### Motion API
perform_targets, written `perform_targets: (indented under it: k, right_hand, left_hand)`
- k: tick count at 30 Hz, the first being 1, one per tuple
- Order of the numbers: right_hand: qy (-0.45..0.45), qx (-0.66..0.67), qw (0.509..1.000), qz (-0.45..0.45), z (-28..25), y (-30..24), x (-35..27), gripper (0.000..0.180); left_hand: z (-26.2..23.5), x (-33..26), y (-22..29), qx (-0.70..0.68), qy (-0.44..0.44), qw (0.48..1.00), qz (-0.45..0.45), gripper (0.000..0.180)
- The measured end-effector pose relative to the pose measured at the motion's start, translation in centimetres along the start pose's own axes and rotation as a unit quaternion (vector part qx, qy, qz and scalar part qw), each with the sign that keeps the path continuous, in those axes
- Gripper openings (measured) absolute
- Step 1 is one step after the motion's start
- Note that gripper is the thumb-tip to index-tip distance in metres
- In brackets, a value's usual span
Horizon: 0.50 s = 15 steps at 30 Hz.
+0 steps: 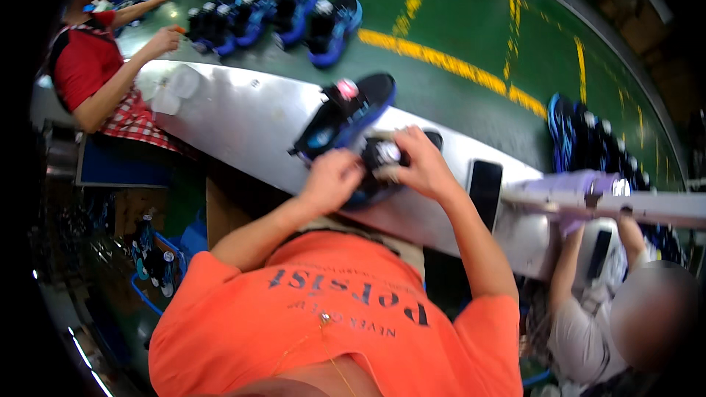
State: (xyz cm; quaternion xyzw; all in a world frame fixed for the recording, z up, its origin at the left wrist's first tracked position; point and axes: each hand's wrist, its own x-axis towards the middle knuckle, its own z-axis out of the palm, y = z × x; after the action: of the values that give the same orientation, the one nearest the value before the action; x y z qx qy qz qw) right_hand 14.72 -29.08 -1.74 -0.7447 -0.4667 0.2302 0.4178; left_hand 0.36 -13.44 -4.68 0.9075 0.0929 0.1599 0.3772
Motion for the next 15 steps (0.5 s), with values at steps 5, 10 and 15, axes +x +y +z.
perform_targets:
  k: [5, 10, 15]
  right_hand:
    - [-0.025, -0.173, 0.977, -0.121, -0.3, -1.9, -2.0, 0.046]
    - [-0.007, -0.180, 0.983, -0.028, -0.6, -2.0, -2.2, 0.048]
    - [-0.012, 0.059, 0.998, 0.015, -1.3, -3.7, -2.7, 0.043]
  left_hand:
    - [-0.3, 1.6, 0.4, -0.085, 0.017, 0.989, -0.122, 0.016]
    - [-2.8, 1.2, 1.8, -0.233, -0.062, 0.955, -0.174, 0.026]
    - [-3.7, 1.7, 3.1, -0.219, -0.329, 0.879, -0.265, 0.024]
